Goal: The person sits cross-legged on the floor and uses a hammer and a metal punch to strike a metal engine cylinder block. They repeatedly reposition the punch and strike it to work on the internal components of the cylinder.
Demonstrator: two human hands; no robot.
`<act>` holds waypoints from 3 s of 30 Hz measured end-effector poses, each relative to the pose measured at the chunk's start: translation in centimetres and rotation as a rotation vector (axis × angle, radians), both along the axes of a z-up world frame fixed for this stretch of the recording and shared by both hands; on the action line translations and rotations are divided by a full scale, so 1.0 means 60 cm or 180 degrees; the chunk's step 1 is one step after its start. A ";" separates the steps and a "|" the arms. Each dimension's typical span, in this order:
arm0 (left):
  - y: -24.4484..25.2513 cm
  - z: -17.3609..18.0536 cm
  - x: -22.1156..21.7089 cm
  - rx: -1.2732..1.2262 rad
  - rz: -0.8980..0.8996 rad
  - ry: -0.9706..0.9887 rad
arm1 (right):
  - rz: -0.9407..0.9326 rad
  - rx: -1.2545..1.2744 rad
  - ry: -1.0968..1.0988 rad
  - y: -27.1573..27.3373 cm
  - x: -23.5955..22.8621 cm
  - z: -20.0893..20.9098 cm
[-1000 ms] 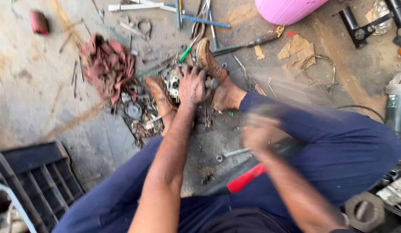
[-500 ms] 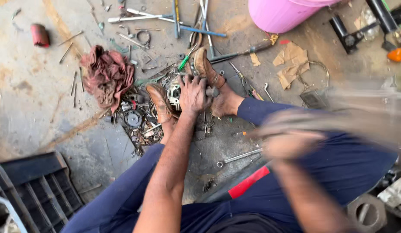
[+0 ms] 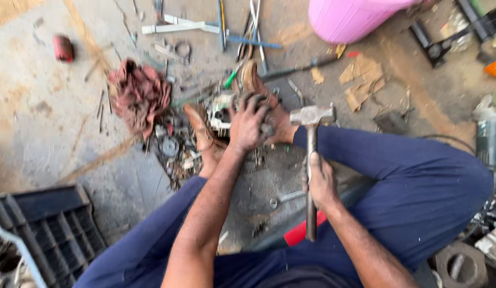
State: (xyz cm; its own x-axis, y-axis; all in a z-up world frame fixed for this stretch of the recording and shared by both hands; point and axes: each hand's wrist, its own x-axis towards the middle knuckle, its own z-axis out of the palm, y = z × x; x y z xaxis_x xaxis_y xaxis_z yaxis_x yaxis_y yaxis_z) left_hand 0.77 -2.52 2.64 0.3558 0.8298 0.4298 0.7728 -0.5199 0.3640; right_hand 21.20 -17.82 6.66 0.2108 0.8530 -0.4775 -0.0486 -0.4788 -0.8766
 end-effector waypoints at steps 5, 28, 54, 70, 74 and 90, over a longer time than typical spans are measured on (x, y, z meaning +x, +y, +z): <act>-0.102 0.012 0.024 -0.0561 -0.0274 0.0199 | -0.0011 -0.0064 0.0373 -0.008 -0.001 0.001; 0.033 0.120 -0.038 -0.1919 0.0407 -0.0995 | 0.0177 -0.0314 0.0957 0.004 0.032 0.034; 0.069 0.118 -0.014 -0.2238 -0.0611 0.1053 | 0.0316 -0.0340 0.0939 0.000 0.036 0.041; 0.068 -0.016 -0.049 -0.0998 -0.0210 0.0704 | 0.1213 0.0679 -0.0853 0.010 -0.004 -0.001; 0.057 -0.014 -0.042 -0.0715 0.0179 0.0814 | 0.1146 0.1484 -0.1307 0.030 -0.021 0.022; 0.054 -0.038 -0.038 -0.0819 0.0255 0.0635 | 0.1228 0.1755 -0.2429 0.055 -0.046 -0.030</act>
